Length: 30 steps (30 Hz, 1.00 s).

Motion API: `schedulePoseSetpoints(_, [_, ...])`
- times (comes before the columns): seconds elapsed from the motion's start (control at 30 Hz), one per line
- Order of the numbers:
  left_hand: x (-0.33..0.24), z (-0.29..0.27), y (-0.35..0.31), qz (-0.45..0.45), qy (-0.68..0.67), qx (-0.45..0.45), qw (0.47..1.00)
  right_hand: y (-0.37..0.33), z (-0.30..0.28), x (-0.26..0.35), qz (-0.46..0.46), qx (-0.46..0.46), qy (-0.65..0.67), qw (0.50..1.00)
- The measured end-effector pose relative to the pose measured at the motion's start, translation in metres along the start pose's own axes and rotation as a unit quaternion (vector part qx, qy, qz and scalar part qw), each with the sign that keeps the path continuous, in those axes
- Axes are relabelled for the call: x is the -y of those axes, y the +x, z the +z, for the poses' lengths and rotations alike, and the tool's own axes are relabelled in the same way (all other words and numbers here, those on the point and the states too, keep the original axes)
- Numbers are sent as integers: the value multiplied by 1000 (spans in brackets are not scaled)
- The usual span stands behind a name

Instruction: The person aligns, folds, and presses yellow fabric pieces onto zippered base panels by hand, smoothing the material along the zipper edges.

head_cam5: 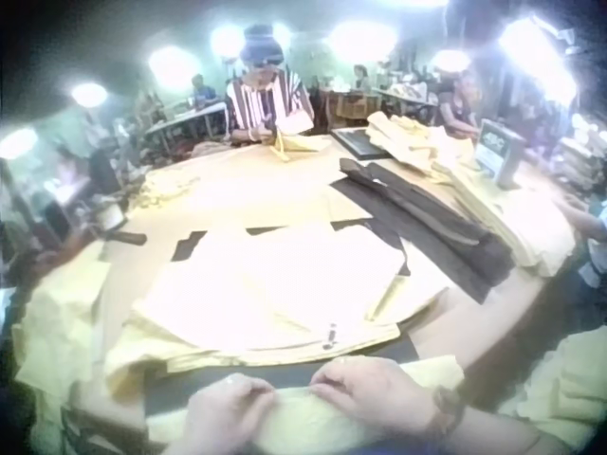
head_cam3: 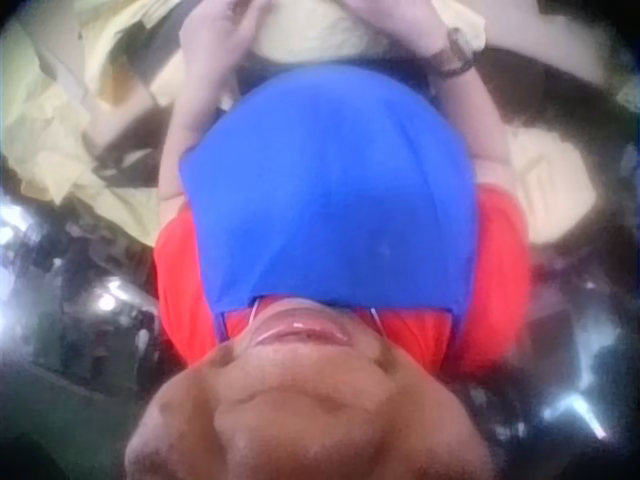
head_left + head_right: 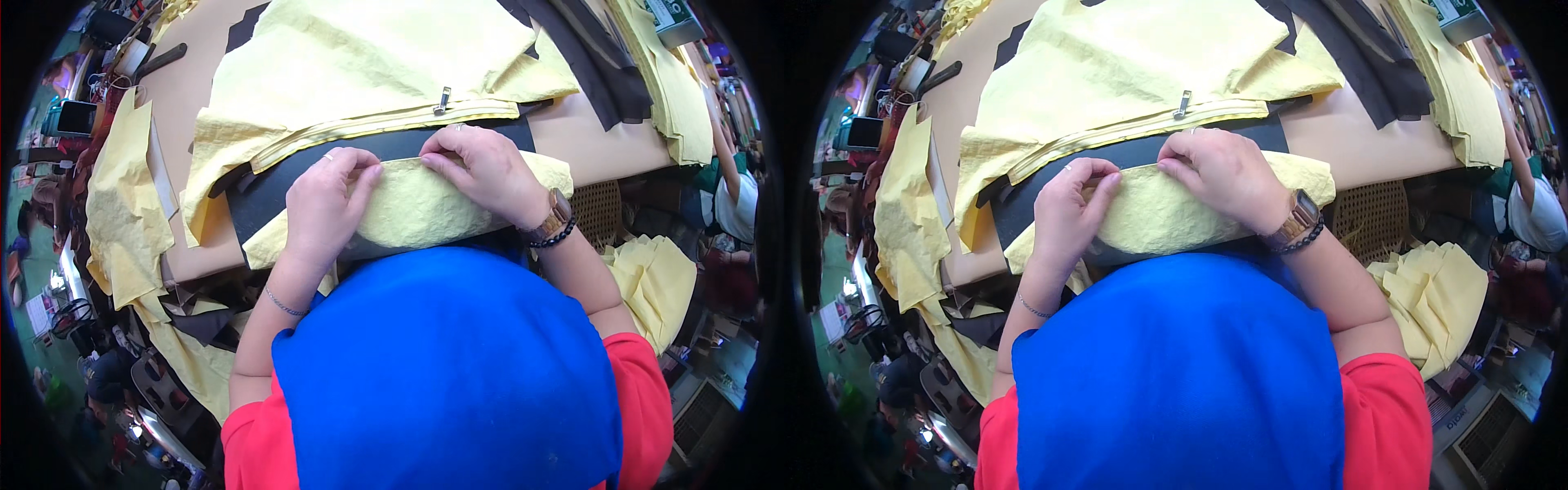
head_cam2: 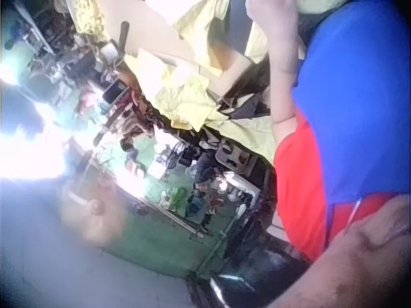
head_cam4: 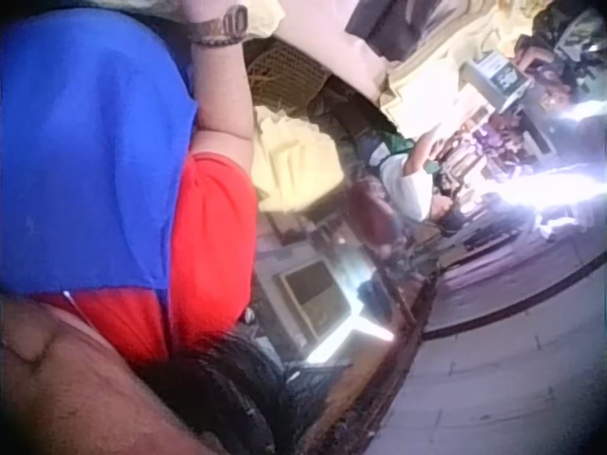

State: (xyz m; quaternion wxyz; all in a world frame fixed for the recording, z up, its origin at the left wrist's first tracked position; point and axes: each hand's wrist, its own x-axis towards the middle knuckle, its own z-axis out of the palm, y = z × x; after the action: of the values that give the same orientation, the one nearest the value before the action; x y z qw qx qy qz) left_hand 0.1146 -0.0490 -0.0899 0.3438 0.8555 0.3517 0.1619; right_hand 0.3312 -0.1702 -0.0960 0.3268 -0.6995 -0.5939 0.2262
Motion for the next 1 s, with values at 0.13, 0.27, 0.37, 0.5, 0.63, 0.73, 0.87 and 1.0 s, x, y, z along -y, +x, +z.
schedulePoseSetpoints(0.13, [4,-7,5,30,32,-35,998,4,-5,11,10,-9,-57,998])
schedulePoseSetpoints(0.27, [10,-13,20,81,116,-74,987,16,2,16,-12,-79,-84,993])
schedulePoseSetpoints(0.37, [18,-12,28,94,164,-82,979,24,10,10,-18,-101,-111,988])
schedulePoseSetpoints(0.5, [29,-4,25,65,152,-74,983,24,15,7,7,-89,-121,989])
schedulePoseSetpoints(0.63, [24,-5,24,42,142,-70,986,25,13,7,17,-94,-105,990])
schedulePoseSetpoints(0.73, [22,-7,28,20,108,-61,992,27,13,6,18,-93,-109,990])
schedulePoseSetpoints(0.87, [20,-8,31,-1,113,-53,992,28,12,6,24,-87,-123,988])
schedulePoseSetpoints(1.0, [20,-6,33,-15,116,-59,991,30,12,5,21,-92,-149,984])
